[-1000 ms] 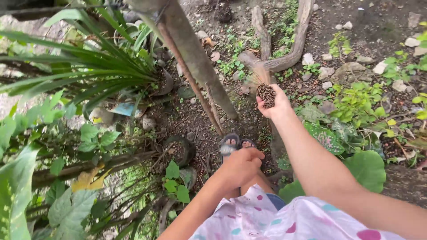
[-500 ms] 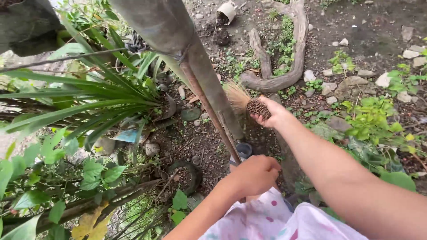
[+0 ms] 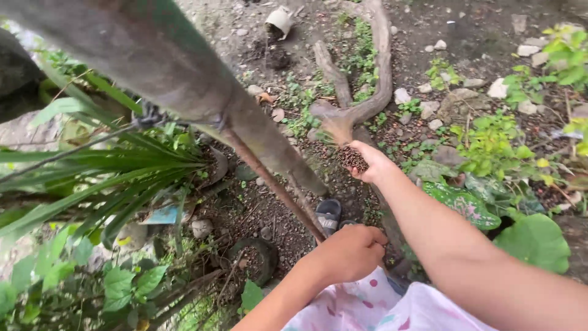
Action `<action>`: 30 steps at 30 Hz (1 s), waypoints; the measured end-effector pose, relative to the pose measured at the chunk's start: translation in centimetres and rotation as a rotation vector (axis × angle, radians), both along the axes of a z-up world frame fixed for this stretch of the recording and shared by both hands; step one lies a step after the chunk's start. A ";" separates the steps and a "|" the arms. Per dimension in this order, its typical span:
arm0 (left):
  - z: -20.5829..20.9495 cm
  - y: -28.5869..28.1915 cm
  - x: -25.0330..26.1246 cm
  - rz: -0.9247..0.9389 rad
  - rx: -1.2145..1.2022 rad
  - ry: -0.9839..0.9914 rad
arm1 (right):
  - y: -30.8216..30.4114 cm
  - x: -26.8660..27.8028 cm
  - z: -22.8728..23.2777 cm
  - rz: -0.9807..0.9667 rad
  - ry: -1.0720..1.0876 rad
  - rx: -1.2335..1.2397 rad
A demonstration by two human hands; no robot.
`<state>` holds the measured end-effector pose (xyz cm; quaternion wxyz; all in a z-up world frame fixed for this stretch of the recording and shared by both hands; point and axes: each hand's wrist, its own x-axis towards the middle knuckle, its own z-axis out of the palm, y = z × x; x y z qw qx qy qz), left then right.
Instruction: Sweeping the ground around plants in an outdoor garden area using a hand broom.
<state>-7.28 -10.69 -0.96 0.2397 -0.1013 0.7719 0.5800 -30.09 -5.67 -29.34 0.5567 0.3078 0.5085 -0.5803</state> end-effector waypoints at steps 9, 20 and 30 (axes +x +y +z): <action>-3.2 0.5 -1.0 -0.015 -0.028 0.156 | 6.8 7.4 13.9 -0.240 -0.073 -0.408; 5.4 -1.2 -4.2 -0.269 -0.258 -0.185 | 19.1 16.6 20.0 -0.699 -0.107 -0.610; 14.1 10.1 -12.0 -0.473 -0.401 0.534 | 35.7 26.6 31.0 -0.862 0.369 -0.614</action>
